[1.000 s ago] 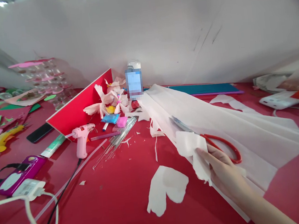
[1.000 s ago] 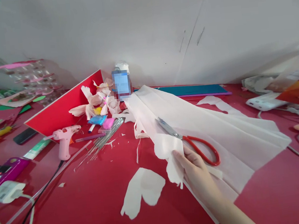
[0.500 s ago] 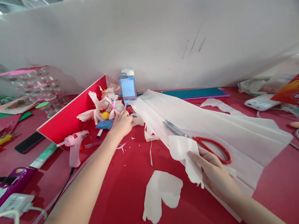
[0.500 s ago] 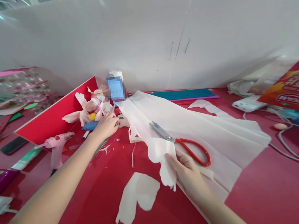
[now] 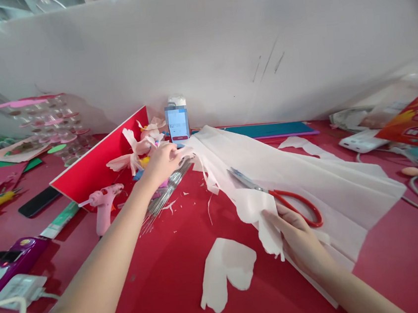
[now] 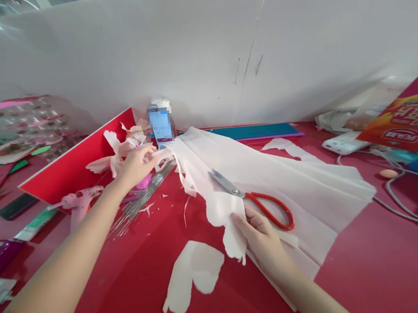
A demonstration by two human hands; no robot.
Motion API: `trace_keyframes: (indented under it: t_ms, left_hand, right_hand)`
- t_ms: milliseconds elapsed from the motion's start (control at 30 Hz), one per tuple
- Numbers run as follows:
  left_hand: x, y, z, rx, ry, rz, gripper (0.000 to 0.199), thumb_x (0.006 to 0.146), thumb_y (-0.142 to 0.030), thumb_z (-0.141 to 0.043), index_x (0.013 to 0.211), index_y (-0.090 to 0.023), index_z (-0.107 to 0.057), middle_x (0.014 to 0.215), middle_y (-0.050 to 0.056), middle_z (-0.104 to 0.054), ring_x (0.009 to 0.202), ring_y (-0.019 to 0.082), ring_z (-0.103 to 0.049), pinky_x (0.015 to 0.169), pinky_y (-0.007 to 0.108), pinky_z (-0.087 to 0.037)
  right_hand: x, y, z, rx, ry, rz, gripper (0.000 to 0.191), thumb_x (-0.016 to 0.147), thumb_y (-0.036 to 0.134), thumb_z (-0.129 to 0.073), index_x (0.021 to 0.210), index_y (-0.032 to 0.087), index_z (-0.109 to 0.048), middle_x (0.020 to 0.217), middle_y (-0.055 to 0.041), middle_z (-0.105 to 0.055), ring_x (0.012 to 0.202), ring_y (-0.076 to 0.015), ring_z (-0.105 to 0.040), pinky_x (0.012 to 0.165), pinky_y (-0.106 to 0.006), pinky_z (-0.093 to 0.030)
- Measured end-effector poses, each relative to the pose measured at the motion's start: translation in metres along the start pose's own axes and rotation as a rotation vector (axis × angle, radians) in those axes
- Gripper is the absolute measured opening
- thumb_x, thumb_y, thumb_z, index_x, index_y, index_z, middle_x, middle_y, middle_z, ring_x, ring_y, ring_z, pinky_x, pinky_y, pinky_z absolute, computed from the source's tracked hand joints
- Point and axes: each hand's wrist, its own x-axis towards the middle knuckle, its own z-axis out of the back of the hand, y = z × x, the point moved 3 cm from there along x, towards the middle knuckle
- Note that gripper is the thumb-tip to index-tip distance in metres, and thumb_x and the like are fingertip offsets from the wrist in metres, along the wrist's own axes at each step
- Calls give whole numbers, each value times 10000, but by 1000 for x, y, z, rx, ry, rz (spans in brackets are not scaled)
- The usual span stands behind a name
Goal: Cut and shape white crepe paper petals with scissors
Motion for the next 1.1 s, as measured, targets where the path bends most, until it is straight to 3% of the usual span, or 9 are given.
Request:
trace_keyframes:
  t_ms: [167, 300, 433, 567, 667, 800, 867, 967, 1100]
  left_hand:
    - [-9, 2, 23, -154, -138, 140, 113, 837, -263, -406, 733, -226, -434, 663, -16, -509, 627, 152, -533, 586, 279, -456]
    - [-17, 3, 27, -201, -138, 228, 87, 805, -182, -370, 822, -224, -443, 728, 4, -568, 601, 141, -560, 550, 273, -460]
    - [-29, -6, 30, -59, 45, 301, 333, 826, -274, -440, 1148, -214, -499, 988, 85, -665, 781, 222, -644, 663, 338, -486]
    - [-39, -17, 24, 184, 353, 264, 684, 795, -620, -464, 1346, -217, -453, 1220, 146, -633, 1094, 349, -592, 815, 402, -464]
    - [-43, -21, 16, 320, 514, 176, 775, 682, -757, -505, 1229, -211, -566, 1104, 139, -690, 1004, 361, -630, 757, 395, -467]
    - [-45, -28, 8, 417, 605, 13, 702, 568, -809, -568, 909, -200, -644, 874, 107, -720, 810, 320, -659, 682, 364, -450]
    - [-45, -33, 7, 447, 603, -41, 696, 557, -825, -559, 851, -200, -638, 854, 111, -713, 811, 320, -658, 697, 368, -443]
    - [-47, -41, 6, 457, 618, -68, 751, 556, -868, -500, 837, -187, -646, 816, 119, -704, 804, 330, -659, 722, 390, -441]
    - [-49, -49, 1, 496, 651, -126, 678, 595, -800, -563, 831, -173, -666, 761, 101, -712, 741, 310, -667, 716, 399, -450]
  right_hand:
    - [1, -2, 1, -18, 28, 7, 279, 873, 397, -656, 1107, 245, -648, 741, 8, -652, 634, -130, -577, 584, -213, -469]
    - [2, -2, 3, -56, 30, 30, 289, 887, 405, -637, 1130, 249, -627, 724, 19, -610, 635, -122, -536, 562, -203, -434]
    - [2, -5, 3, -72, 12, 17, 311, 869, 425, -651, 1112, 235, -613, 688, 24, -588, 583, -121, -512, 537, -213, -423]
    - [2, -4, 3, -144, -20, 92, 341, 864, 463, -629, 1099, 221, -577, 696, 17, -590, 551, -130, -522, 519, -234, -439]
    - [8, 11, 14, -416, -121, 248, 381, 867, 501, -575, 1116, 217, -525, 707, -2, -615, 556, -172, -575, 502, -268, -463]
    - [33, 44, 40, -1169, -425, 363, 464, 852, 422, -538, 1229, 160, -474, 639, -16, -610, 536, -233, -595, 537, -353, -492]
    - [55, 58, 38, -1397, -433, 473, 504, 863, 353, -500, 1289, 88, -447, 874, -144, -673, 697, -295, -653, 650, -441, -532]
    - [93, 62, 0, -1583, -208, 768, 468, 931, 239, -325, 1306, -11, -451, 1302, -303, -520, 1206, -384, -509, 980, -567, -412]
    - [139, 38, -69, -1671, 275, 829, 495, 974, 290, -332, 1465, 234, -345, 1564, -28, -278, 1448, -223, -189, 1144, -432, -276]
